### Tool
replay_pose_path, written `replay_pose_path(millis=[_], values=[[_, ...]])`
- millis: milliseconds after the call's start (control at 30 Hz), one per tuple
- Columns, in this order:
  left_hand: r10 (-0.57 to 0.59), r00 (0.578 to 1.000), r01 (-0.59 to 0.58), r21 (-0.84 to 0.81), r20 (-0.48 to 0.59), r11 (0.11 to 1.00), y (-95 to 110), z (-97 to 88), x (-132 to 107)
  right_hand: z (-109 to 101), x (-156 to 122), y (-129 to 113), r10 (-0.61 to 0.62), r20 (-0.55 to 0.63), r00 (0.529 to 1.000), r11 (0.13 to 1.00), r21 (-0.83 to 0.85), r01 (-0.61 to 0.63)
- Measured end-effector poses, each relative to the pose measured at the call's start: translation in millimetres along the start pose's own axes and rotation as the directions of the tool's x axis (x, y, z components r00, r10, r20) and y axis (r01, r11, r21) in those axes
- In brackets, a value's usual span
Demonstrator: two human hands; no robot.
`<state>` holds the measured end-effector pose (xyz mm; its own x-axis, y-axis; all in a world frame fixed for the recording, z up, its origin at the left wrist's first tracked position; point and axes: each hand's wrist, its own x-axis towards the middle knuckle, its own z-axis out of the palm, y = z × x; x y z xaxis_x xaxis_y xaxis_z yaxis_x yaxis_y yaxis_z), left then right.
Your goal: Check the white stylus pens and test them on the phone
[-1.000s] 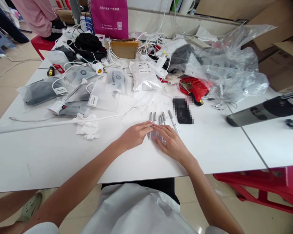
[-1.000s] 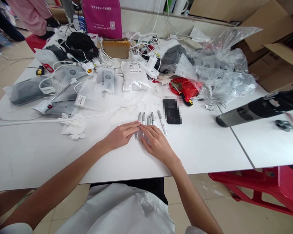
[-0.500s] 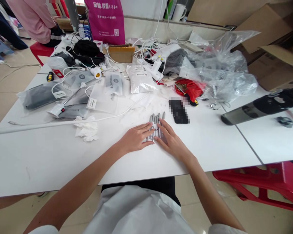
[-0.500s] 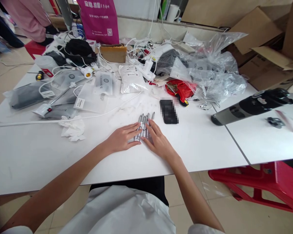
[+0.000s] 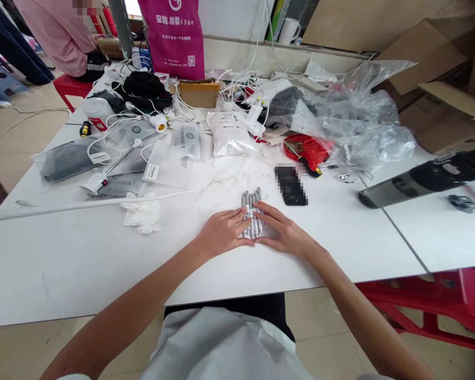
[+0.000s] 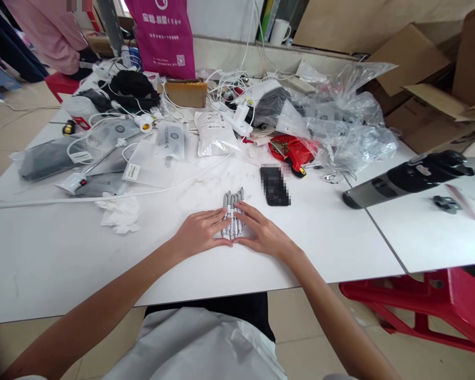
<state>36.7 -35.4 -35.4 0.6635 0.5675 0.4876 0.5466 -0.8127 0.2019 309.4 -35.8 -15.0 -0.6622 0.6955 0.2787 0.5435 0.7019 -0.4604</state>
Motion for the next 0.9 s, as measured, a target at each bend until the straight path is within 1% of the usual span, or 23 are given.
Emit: replay_pose_path(millis=[233, 433, 667, 900], values=[[-0.015, 1.000, 0.014, -0.029, -0.022, 0.999, 0.0, 6.0, 0.7, 3.0, 0.7, 2.3, -0.063, -0.074, 0.995, 0.998, 0.008, 0.064], [-0.021, 0.999, 0.020, -0.012, -0.046, 1.000, 2.4, 7.5, 0.9, 1.4, -3.4, 0.7, -0.064, -0.067, 0.996, 0.998, 0.016, 0.065], [0.025, 0.997, -0.023, 0.028, -0.076, 0.999, 2.9, 8.6, 1.4, 0.1, -4.5, 1.3, -0.033, -0.057, 0.998, 0.999, 0.008, 0.034], [0.009, 0.995, -0.009, -0.006, -0.099, 1.000, 2.8, 10.3, 1.8, 0.7, -3.5, 4.6, -0.055, -0.090, 0.994, 0.998, -0.002, 0.055]])
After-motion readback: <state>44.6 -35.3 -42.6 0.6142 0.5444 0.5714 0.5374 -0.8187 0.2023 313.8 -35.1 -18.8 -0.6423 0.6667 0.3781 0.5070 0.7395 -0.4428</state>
